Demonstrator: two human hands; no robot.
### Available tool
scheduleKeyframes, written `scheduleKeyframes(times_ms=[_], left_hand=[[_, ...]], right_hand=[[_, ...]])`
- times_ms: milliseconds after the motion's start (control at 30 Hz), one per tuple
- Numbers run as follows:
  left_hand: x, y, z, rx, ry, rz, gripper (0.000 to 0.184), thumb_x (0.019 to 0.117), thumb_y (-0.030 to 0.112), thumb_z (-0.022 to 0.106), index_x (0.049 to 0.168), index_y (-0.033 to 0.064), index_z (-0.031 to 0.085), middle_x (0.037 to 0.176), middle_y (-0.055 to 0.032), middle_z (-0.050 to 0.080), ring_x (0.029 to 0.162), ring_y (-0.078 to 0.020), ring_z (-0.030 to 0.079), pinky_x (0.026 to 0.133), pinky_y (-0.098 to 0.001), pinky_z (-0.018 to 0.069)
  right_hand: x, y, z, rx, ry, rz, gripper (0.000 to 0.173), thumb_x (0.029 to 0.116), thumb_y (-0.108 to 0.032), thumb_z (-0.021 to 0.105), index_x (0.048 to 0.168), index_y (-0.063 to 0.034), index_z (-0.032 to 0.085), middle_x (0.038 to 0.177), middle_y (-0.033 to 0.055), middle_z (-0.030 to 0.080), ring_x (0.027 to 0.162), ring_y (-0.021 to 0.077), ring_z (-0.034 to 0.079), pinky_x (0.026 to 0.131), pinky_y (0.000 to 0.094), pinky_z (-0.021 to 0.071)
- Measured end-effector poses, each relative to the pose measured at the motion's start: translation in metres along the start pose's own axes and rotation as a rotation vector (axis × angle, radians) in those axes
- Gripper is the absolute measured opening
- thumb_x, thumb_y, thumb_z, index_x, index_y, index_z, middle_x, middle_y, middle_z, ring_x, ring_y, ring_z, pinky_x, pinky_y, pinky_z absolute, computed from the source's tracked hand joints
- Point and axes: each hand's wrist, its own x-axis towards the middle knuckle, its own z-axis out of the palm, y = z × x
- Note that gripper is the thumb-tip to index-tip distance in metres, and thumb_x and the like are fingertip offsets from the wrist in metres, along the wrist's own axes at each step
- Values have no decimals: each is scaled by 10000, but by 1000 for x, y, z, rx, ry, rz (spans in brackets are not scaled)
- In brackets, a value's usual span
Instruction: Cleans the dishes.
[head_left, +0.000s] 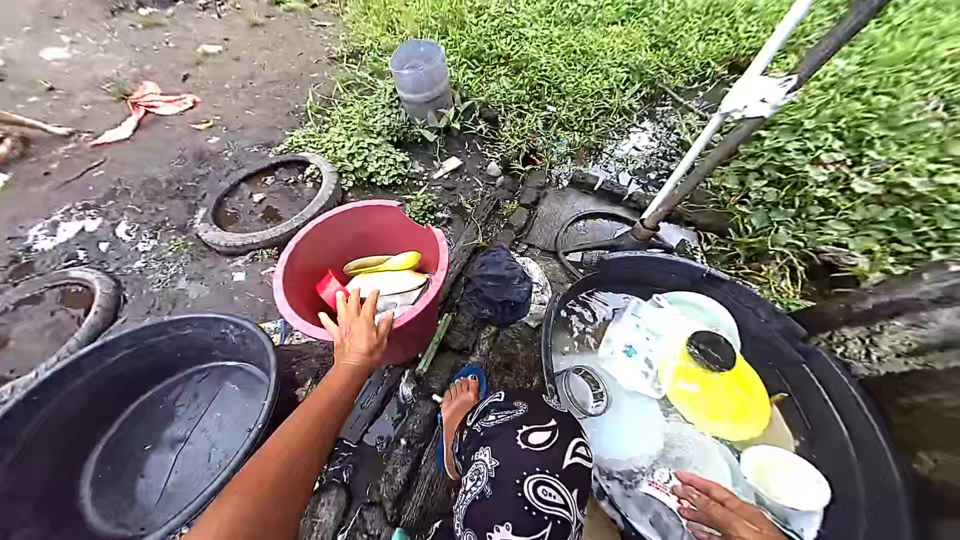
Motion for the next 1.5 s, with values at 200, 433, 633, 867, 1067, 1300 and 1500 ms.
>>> scheduleKeyframes(times_ms=[200, 433, 633, 867, 1067, 1300, 1500], left_hand=[[-16, 41, -26, -220, 42, -45, 468, 1069, 310, 509, 1457, 49, 533, 1597, -305, 304, 1486, -547, 209, 1089, -796, 177], [-8, 199, -105, -641, 37, 297, 462, 1027, 280, 536, 1419, 35, 543, 1551, -244, 404, 1479, -365, 331, 1169, -534, 322], [-56, 304, -79, -879, -241, 464, 366, 972, 323, 597, 1302, 178, 662, 1555, -129, 438, 1496, -274, 324, 1160, -504, 364], [-64, 313, -35, -952, -444, 307, 322, 996, 240, 577, 1293, 155, 669, 1506, -35, 517, 1430, -191, 433, 1105, -425, 441], [-47, 296, -29, -993, -413, 458, 327, 991, 300, 611, 1288, 180, 678, 1447, -16, 587, 1356, -208, 536, 1028, -342, 536], [-39, 273, -42, -687, -453, 667, 285, 994, 225, 604, 1215, 72, 701, 1518, -172, 472, 1419, -211, 450, 1125, -368, 446], [-36, 272, -38, -625, -517, 693, 274, 1007, 188, 599, 1198, 19, 698, 1482, -295, 458, 1397, -222, 461, 1123, -332, 425]], right_hand=[[-7, 5, 32, -363, -281, -103, 441, 1037, -108, 548, 1430, 81, 486, 1338, 298, 589, 1204, 382, 604, 1022, 515, 467], [10, 35, 38, -545, -257, -237, 411, 1011, -118, 601, 1370, 79, 570, 1296, 311, 621, 1245, 427, 591, 1115, 540, 411], [24, 28, 35, -600, -274, -264, 351, 1046, -135, 525, 1323, 57, 623, 1303, 287, 633, 1271, 417, 579, 1126, 551, 392], [67, -17, 10, -576, -85, -239, 359, 1047, -103, 477, 1347, 41, 612, 1355, 261, 615, 1319, 405, 551, 1143, 549, 381], [124, -23, 5, -473, -8, -149, 351, 1047, -87, 473, 1336, 56, 612, 1357, 263, 611, 1314, 376, 558, 1145, 492, 386], [165, 2, -7, -325, 282, 85, 400, 1008, -24, 504, 1393, 80, 543, 1432, 314, 520, 1366, 424, 494, 1153, 508, 381], [191, 18, 0, -221, 253, 140, 480, 980, -123, 634, 1390, 101, 525, 1429, 336, 509, 1376, 440, 471, 1160, 522, 357]])
